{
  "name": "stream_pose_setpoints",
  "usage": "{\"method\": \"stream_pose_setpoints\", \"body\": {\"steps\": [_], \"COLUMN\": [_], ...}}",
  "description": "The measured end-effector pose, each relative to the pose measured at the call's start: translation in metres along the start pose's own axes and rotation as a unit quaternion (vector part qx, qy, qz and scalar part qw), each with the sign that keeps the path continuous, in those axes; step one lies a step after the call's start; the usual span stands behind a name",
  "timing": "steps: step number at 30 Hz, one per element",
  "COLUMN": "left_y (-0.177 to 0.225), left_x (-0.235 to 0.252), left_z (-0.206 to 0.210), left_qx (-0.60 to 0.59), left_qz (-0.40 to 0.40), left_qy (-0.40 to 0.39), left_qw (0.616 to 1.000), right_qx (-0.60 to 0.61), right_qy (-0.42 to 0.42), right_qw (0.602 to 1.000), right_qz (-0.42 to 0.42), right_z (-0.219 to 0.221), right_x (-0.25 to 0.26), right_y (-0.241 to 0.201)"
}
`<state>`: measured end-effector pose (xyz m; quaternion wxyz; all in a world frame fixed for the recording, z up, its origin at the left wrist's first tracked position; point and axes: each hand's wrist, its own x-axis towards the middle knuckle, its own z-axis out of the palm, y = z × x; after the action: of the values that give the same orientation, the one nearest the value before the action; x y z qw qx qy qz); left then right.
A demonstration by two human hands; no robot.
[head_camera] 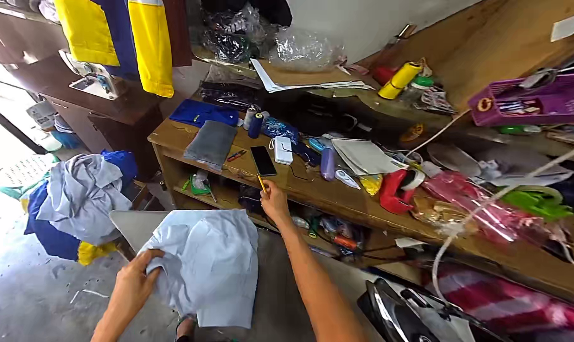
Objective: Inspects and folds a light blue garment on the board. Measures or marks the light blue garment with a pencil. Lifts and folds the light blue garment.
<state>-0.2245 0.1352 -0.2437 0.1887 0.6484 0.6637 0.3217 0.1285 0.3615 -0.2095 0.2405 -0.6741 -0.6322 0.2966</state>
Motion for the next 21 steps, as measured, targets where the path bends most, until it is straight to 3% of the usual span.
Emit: {"method": "stream_pose_setpoints", "body": {"steps": [4, 8, 10, 12, 13, 15, 17, 19, 21], "left_y": [-0.012, -0.039, -0.055, -0.066, -0.069, -0.068, -0.064, -0.073, -0.09], "left_x": [-0.002, 0.006, 0.012, 0.023, 0.029, 0.051, 0.077, 0.098, 0.102], "left_z": [0.001, -0.01, -0.01, -0.01, -0.012, -0.019, -0.031, -0.041, -0.045], "left_qx": [0.032, 0.027, 0.028, 0.028, 0.031, 0.047, 0.087, 0.138, 0.169], "left_qz": [-0.074, -0.088, -0.053, -0.012, -0.001, -0.025, -0.129, -0.224, -0.255], "left_qy": [-0.008, -0.048, -0.033, -0.01, 0.001, 0.02, -0.007, -0.111, -0.254], "left_qw": [0.997, 0.995, 0.998, 0.999, 1.0, 0.998, 0.988, 0.958, 0.918], "right_qx": [-0.128, -0.185, -0.205, -0.204, -0.194, -0.146, -0.073, -0.051, -0.057], "right_qy": [0.006, 0.011, 0.048, 0.087, 0.071, -0.045, -0.212, -0.276, -0.265], "right_qw": [0.992, 0.983, 0.976, 0.959, 0.954, 0.956, 0.951, 0.947, 0.951], "right_qz": [0.015, 0.016, -0.05, -0.175, -0.216, -0.249, -0.211, -0.158, -0.149], "right_z": [0.027, 0.045, 0.049, 0.049, 0.049, 0.048, 0.049, 0.059, 0.076], "right_x": [0.067, 0.117, 0.12, 0.103, 0.087, 0.056, 0.028, 0.005, -0.003], "right_y": [-0.035, -0.039, -0.043, -0.049, -0.052, -0.047, -0.029, -0.006, 0.011]}}
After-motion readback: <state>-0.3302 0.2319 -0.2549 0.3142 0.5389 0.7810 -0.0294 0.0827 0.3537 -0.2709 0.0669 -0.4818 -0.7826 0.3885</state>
